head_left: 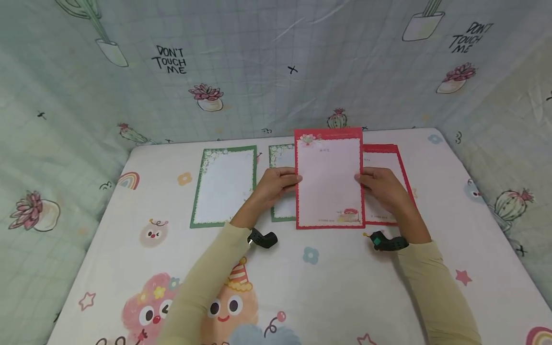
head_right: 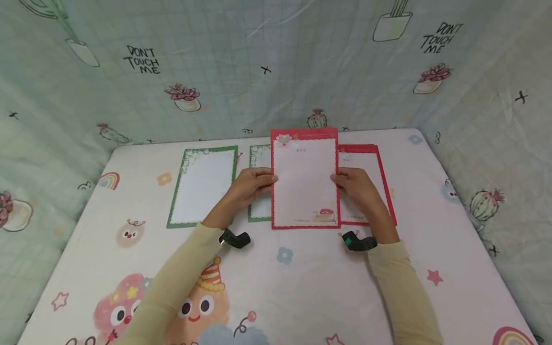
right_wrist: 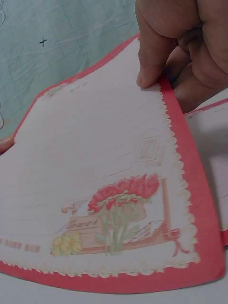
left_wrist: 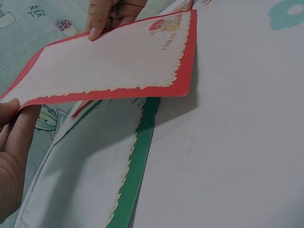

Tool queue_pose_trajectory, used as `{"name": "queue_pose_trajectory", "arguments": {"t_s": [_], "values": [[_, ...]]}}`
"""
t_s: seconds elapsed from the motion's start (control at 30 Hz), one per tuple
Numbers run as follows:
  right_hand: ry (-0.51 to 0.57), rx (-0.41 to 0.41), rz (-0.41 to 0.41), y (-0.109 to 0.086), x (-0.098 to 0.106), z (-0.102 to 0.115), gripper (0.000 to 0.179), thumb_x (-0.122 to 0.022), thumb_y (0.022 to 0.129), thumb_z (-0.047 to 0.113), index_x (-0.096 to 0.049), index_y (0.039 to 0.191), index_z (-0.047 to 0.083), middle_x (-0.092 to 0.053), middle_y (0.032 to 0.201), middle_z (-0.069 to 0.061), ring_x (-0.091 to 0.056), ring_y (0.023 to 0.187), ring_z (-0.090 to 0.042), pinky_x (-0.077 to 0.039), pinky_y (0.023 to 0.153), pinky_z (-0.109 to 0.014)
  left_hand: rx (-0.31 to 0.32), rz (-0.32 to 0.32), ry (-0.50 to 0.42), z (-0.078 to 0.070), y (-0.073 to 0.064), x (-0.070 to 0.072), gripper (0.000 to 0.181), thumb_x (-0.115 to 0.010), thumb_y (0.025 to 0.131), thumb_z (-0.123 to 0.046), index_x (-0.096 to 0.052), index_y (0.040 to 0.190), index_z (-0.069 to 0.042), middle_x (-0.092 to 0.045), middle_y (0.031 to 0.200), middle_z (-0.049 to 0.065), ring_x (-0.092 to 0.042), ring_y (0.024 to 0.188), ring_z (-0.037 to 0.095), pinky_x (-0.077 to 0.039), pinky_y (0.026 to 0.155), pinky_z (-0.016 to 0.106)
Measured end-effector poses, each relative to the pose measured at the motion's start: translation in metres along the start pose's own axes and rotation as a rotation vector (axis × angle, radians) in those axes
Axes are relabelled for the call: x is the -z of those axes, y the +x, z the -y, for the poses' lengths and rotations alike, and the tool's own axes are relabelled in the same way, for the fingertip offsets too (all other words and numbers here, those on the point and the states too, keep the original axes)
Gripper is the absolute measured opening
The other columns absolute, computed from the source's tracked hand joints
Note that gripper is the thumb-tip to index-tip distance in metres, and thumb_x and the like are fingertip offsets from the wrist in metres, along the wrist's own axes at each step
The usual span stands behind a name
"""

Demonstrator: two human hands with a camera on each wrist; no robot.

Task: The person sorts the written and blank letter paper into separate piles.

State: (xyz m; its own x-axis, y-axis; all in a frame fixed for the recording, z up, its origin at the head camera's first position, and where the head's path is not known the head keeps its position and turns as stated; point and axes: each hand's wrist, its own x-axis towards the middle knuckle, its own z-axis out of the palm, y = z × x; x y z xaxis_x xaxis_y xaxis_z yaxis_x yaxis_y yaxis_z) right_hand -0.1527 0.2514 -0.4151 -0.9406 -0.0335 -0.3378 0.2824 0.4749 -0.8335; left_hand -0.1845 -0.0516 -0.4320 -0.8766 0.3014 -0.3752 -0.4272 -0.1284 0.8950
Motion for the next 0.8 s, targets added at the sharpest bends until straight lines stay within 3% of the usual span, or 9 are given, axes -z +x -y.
{"name": "queue_pose_trajectory", "arguments": {"t_s": [0.23, 0.57, 0.8], "values": [[0.0, -0.01, -0.01, -0.004, 0.011, -0.005, 0.07, -0.063, 0.1, 0.044, -0.043, 0.154, 0.004, -0.054, 0.142, -0.019, -0.057, 0.118, -0.032, -0.053, 0.098, -0.038, 0.003, 0.033, 0.014, 0.001, 0.008, -0.012, 0.038, -0.068, 0.097, -0.002, -0.06, 0.132, 0.009, -0.066, 0.121, 0.016, -0.068, 0.096, 0.015, -0.059, 0.088, 0.03], [-0.047, 0.009, -0.029, -0.006, 0.025, -0.004, 0.065, -0.06, 0.102, 0.043, -0.048, 0.149, 0.001, -0.056, 0.139, -0.021, -0.059, 0.114, -0.033, -0.052, 0.1, -0.044, 0.018, 0.051, -0.026, 0.005, 0.015, -0.023, 0.036, -0.066, 0.097, 0.002, -0.058, 0.131, 0.011, -0.067, 0.11, 0.012, -0.068, 0.09, 0.013, -0.06, 0.08, 0.025], [-0.071, -0.016, -0.039, -0.006, 0.031, -0.004, 0.064, -0.057, 0.103, 0.044, -0.047, 0.15, 0.001, -0.056, 0.139, -0.021, -0.058, 0.116, -0.034, -0.053, 0.102, -0.042, 0.044, 0.057, -0.019, -0.001, 0.016, -0.03, 0.042, -0.063, 0.099, 0.0, -0.054, 0.138, 0.01, -0.064, 0.128, 0.02, -0.067, 0.1, 0.015, -0.059, 0.089, 0.028]]}}
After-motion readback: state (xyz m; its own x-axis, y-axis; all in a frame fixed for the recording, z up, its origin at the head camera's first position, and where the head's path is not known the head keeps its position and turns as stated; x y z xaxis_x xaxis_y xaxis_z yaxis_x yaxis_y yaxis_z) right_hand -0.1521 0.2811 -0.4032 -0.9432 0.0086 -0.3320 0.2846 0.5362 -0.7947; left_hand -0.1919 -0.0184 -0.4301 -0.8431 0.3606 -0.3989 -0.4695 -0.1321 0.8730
